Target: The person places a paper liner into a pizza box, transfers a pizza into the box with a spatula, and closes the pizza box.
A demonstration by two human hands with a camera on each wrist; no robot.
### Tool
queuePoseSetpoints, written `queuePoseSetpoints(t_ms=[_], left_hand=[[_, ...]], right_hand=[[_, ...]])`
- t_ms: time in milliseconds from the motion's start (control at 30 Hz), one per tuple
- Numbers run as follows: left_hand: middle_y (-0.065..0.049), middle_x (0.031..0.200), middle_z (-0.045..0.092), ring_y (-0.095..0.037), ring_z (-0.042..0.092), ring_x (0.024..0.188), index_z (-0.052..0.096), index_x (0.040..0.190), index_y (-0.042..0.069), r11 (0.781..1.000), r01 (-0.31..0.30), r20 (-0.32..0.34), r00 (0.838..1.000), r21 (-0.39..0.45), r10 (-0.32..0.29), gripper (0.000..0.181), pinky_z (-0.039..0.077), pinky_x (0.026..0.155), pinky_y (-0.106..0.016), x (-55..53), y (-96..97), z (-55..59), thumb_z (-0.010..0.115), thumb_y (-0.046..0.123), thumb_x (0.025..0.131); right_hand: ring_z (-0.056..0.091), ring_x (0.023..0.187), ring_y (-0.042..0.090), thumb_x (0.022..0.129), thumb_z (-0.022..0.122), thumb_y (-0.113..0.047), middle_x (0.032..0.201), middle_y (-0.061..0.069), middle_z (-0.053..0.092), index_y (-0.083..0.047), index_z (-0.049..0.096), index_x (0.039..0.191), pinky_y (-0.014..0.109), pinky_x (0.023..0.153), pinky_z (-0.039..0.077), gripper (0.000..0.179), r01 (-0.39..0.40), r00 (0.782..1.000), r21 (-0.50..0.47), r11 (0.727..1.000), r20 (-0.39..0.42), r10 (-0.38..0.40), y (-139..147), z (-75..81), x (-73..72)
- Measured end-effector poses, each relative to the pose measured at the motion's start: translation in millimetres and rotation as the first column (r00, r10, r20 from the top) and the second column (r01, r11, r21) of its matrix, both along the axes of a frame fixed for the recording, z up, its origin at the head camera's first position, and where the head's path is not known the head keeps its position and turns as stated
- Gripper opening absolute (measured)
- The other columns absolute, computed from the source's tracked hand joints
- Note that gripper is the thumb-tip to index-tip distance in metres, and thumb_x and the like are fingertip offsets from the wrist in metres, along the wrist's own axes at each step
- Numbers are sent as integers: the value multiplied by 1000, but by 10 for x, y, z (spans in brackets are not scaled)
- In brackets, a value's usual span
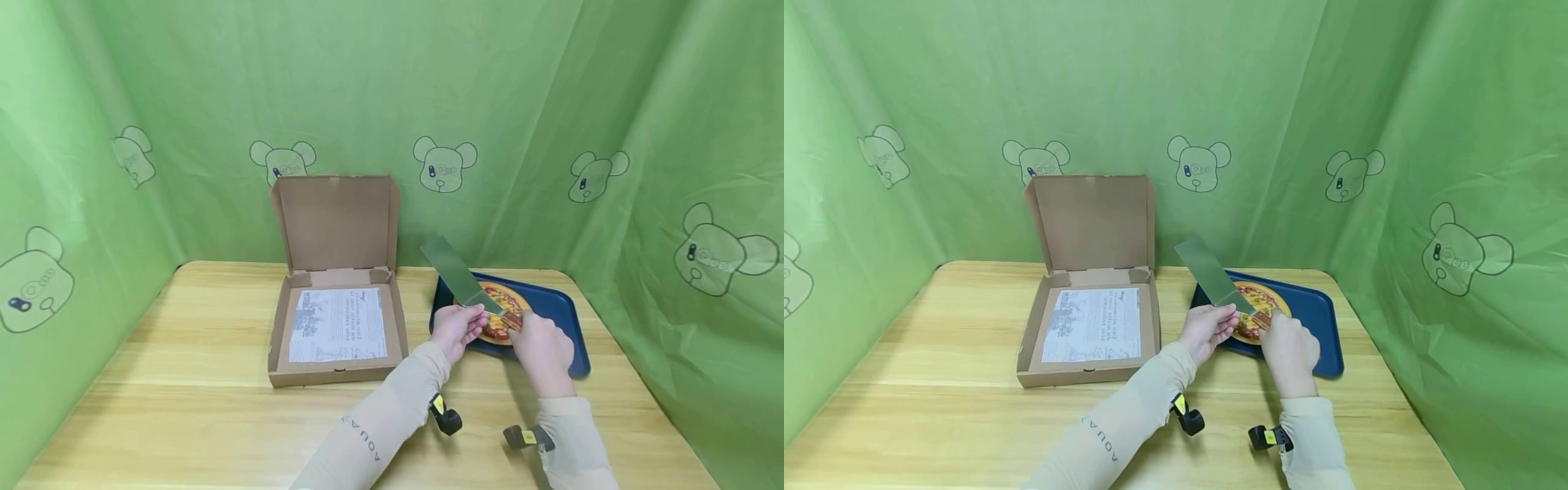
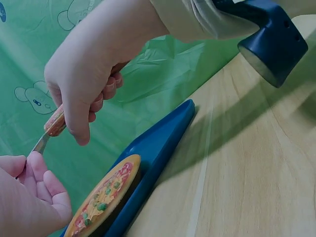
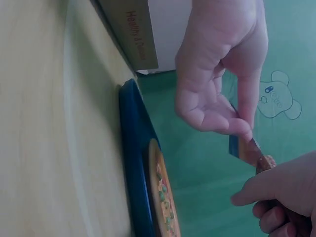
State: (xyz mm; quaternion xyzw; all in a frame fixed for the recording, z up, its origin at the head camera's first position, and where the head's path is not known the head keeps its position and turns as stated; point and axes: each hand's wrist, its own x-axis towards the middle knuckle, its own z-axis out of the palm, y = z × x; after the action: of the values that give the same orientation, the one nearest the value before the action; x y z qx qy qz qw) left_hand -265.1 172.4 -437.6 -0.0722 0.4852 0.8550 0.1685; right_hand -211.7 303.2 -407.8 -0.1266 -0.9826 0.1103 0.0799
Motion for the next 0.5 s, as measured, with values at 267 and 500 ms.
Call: queuePoseSetpoints(t_ms=[267,500], left_hand=[[-8,82,75,-6,64,62,72,90,1,1000,17,0,1000,-4,-17,9,51,57,-15,14,-20,-18,70,9,87],[-11,92,76,-7,66,67,69,92,5,997,78,-12,997,-11,-78,9,51,59,-17,7,-69,-26,66,14,90]], right_hand=[[65,74,45,90,64,-28,95,32,67,2,62,117,45,44,43,40,20,1000,6,1000,23,-20,33,-54,-24],[65,71,43,90,64,-27,93,31,68,1,63,115,45,43,42,38,25,1000,21,999,0,-25,54,-69,-40]])
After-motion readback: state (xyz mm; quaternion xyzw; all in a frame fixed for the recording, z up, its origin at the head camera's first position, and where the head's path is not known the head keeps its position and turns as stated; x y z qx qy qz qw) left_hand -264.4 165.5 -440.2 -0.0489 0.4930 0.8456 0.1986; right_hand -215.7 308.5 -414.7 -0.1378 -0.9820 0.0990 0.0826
